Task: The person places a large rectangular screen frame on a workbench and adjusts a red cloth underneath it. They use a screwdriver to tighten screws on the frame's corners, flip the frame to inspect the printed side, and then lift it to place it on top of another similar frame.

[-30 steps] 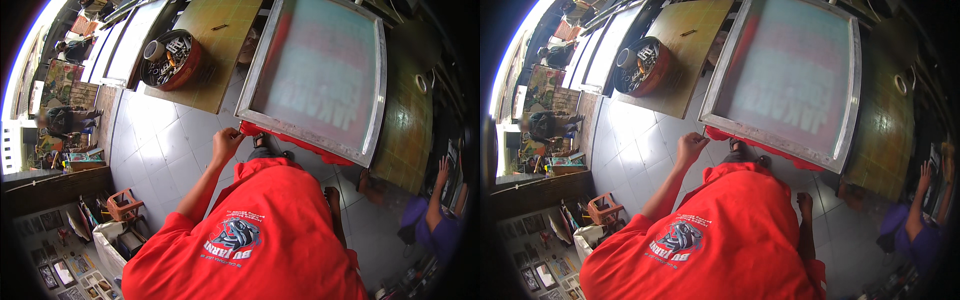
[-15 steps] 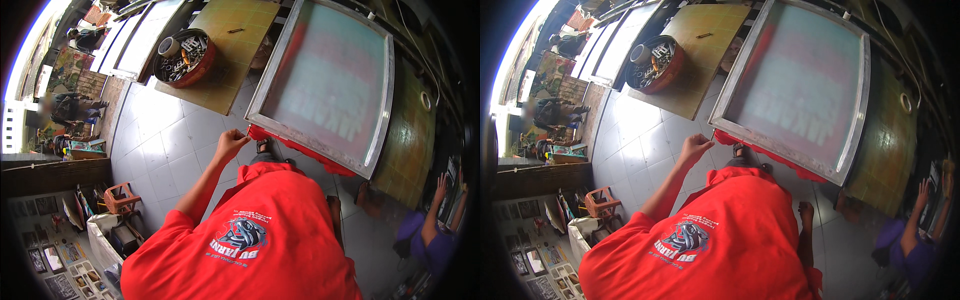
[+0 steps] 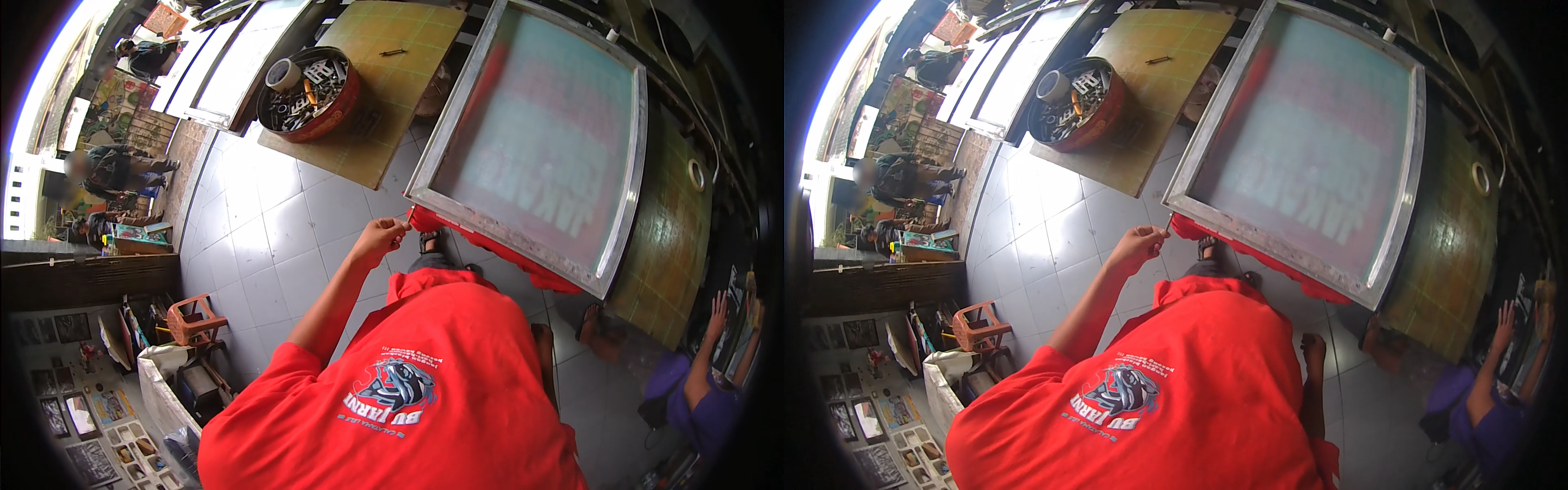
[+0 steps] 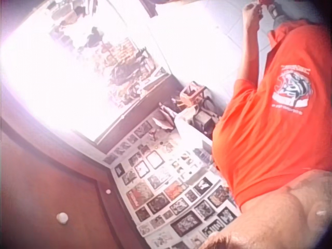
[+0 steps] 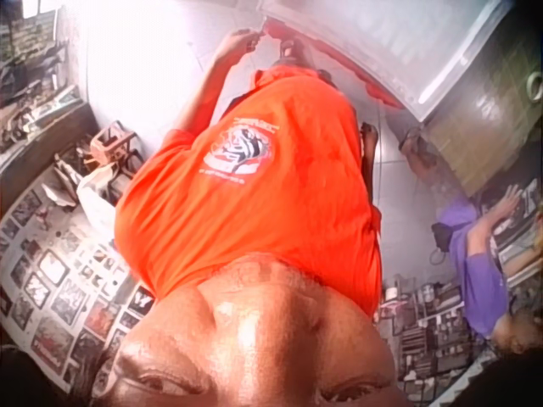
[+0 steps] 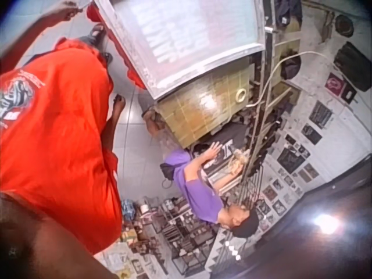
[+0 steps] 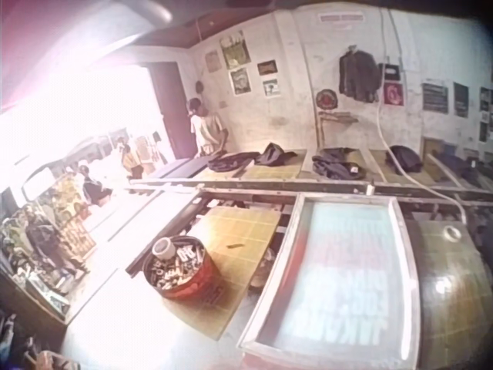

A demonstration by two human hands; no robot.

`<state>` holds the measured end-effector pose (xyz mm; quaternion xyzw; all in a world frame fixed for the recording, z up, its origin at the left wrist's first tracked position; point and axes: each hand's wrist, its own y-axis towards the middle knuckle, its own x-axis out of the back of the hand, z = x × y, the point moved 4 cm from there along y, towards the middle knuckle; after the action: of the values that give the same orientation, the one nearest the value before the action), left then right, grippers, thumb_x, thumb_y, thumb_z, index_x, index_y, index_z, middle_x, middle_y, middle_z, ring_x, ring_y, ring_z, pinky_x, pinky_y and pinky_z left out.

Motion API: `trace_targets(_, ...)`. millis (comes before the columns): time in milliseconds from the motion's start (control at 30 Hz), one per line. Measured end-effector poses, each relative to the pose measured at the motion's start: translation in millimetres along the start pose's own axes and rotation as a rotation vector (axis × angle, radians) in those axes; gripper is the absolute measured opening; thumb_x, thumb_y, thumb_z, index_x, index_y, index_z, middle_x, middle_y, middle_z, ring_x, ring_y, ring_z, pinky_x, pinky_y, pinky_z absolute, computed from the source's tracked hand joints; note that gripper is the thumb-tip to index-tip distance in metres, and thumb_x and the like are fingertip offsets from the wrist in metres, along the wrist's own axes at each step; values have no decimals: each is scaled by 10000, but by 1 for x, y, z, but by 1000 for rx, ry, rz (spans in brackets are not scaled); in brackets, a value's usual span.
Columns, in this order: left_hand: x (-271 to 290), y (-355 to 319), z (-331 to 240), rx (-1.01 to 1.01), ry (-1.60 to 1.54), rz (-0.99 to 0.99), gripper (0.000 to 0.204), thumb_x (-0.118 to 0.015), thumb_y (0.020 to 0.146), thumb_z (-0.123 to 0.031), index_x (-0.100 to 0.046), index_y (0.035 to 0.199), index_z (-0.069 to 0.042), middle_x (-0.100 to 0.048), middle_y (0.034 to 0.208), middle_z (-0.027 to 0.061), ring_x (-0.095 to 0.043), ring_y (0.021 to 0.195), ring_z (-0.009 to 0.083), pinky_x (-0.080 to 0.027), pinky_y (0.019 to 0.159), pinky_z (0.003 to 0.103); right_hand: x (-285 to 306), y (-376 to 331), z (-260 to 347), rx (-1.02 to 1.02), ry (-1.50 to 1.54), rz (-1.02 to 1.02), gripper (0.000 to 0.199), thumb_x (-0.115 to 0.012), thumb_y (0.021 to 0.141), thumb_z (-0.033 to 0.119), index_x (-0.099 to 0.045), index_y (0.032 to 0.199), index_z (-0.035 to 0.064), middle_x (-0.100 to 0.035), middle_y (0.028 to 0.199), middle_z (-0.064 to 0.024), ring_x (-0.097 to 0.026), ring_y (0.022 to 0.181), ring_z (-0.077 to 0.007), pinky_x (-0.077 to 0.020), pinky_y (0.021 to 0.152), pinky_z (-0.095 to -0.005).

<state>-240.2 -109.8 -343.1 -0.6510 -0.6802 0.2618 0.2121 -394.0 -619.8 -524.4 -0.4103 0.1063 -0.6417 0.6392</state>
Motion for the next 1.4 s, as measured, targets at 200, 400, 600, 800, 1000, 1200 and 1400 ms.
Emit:
trace_targets(200, -9, -17, -33, -368, 884, -376, 243, -653, 843, -288, -645, 864, -46, -602, 794, -18, -500, 636, 77, -426, 566, 243, -1, -2, 2, -26, -1, -6, 239, -564, 847, 241, -621, 898, 14, -600, 738, -49, -575, 608, -133, -416, 508, -263)
trace_targets(400, -6, -5, 0, 65, -165, 47, 231, -603, 887, -275, -632, 884, -46, -584, 767, -27, -505, 633, 78, -437, 578, 239, -6, 6, -16, -52, 22, 16, 242, -565, 850, 241, -623, 906, 14, -603, 739, -51, -573, 608, -128, -417, 507, -265)
trace_targets(600, -4, -1, -5, -111, 168, -186, 224, -694, 812, -230, -589, 797, -33, -532, 656, -20, -506, 596, 109, -433, 544, 275, -7, 10, -23, 46, -24, 19, 240, -550, 846, 218, -626, 936, 8, -614, 765, -57, -581, 620, -132, -425, 513, -263)
trace_targets(800, -15, -7, -16, -242, 326, -283, 303, -649, 826, -324, -599, 793, -27, -527, 664, 15, -507, 613, 145, -431, 561, 321, -3, 10, -22, 80, 3, 20, 238, -547, 843, 212, -627, 940, 10, -618, 766, -57, -584, 615, -137, -428, 516, -261)
trace_targets(1000, -7, 1, 9, 108, -299, 62, 249, -521, 931, -274, -618, 836, -66, -539, 763, -26, -474, 649, 74, -392, 554, 220, -3, 9, -31, -53, 120, 29, 236, -556, 844, 233, -621, 911, 16, -608, 751, -51, -579, 609, -135, -420, 508, -260)
trace_targets(1200, -6, -7, -16, -246, 455, -266, 268, -684, 825, -318, -596, 761, -73, -546, 719, -6, -507, 638, 82, -405, 529, 263, 0, 4, -10, 21, -28, 6, 242, -567, 844, 249, -618, 899, 19, -601, 743, -46, -572, 607, -131, -417, 511, -261)
trace_targets(1400, -13, -16, -21, -392, 557, -378, 241, -621, 867, -319, -602, 854, -79, -566, 769, -1, -520, 672, 97, -420, 571, 268, -3, -2, 3, -23, 62, -46, 269, -583, 842, 261, -623, 930, 10, -609, 762, -60, -574, 616, -137, -433, 536, -271)
